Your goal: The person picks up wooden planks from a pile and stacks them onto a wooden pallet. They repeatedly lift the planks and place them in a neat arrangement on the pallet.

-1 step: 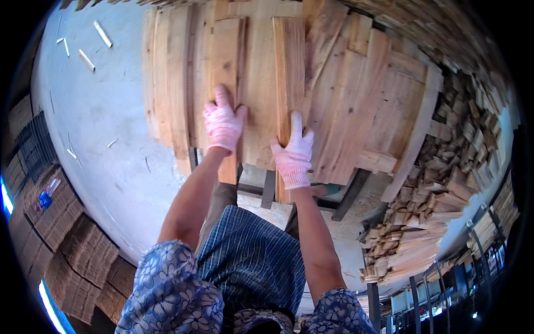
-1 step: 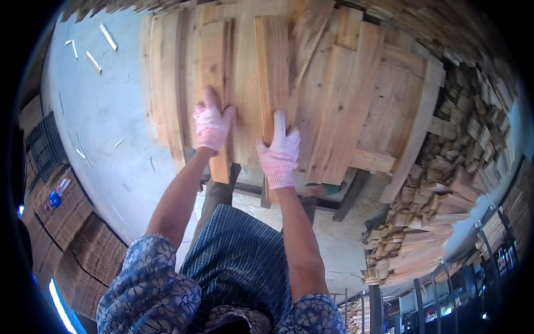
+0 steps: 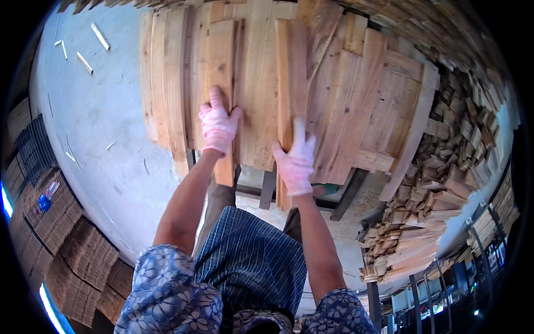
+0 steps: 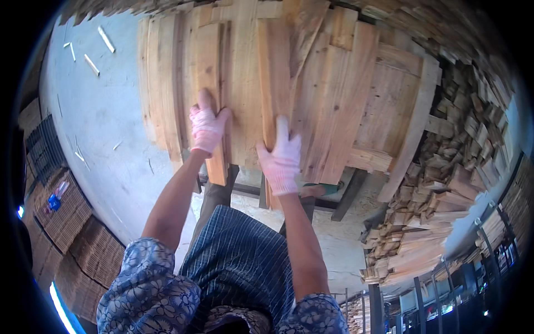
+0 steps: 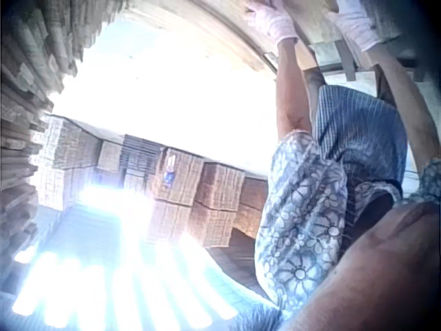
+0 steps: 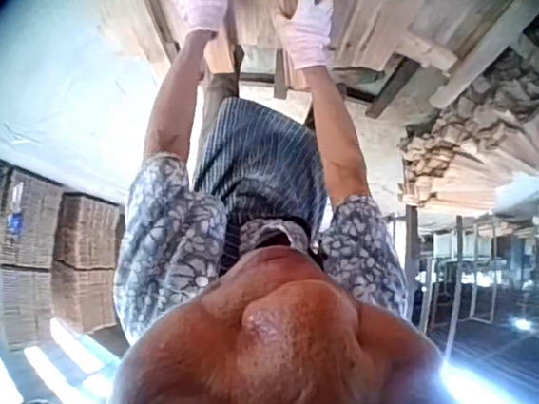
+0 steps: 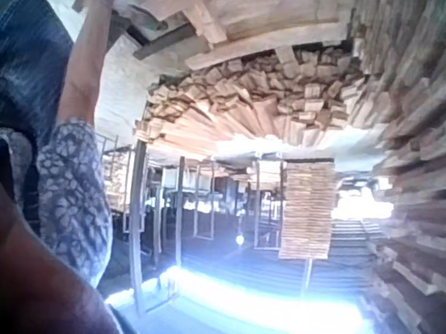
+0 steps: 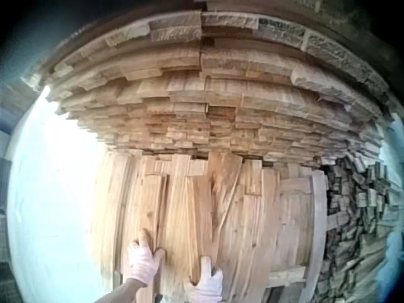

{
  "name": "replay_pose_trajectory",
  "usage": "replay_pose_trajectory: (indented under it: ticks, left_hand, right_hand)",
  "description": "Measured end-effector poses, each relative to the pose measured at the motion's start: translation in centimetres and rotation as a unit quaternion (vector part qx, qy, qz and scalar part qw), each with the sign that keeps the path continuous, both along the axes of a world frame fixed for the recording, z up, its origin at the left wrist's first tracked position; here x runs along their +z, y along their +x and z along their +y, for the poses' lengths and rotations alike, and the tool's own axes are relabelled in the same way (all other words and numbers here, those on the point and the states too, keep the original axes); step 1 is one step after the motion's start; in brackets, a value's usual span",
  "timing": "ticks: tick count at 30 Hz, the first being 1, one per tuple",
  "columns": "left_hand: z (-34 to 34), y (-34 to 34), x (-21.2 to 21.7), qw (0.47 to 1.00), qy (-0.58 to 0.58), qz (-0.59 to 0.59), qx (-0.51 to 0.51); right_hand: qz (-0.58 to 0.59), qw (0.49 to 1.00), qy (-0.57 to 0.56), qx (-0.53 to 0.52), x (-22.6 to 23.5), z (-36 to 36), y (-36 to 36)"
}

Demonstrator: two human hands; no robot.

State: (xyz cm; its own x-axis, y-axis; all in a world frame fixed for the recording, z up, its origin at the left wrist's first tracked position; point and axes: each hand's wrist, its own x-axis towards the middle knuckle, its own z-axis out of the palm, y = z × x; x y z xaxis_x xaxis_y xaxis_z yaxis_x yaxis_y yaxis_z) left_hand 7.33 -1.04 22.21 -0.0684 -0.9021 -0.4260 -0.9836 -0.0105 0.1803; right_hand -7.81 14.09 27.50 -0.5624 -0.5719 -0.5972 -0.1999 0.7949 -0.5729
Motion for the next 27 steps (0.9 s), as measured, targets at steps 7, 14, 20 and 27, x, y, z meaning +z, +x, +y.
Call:
replay_pose_trajectory:
  ticks: [7, 14, 20, 27]
  left_hand:
    - [1.8, -3.3, 4.6, 0.98, 0.0, 0.193, -0.048]
    - [3.9, -17.2, 3.0, 0.987, 0.095, -0.063, -0.113]
    - [4.8, -17.4, 3.9, 0.982, 0.129, 0.121, -0.062]
    - [14.6, -24.5, 7.5, 0.74, 0.396, 0.542, 0.038]
  right_hand:
    - [0.129, 0.982, 0.074, -0.113, 2.3, 7.0, -13.2]
    - [0.163, 0.985, 0.024, -0.054, -7.8, 8.0, -21.8]
    - [0.15, 0.986, 0.048, -0.063, -8.2, 7.8, -20.6]
    - [-0.241, 0.907, -0.22, -0.265, 3.0, 5.9, -22.5]
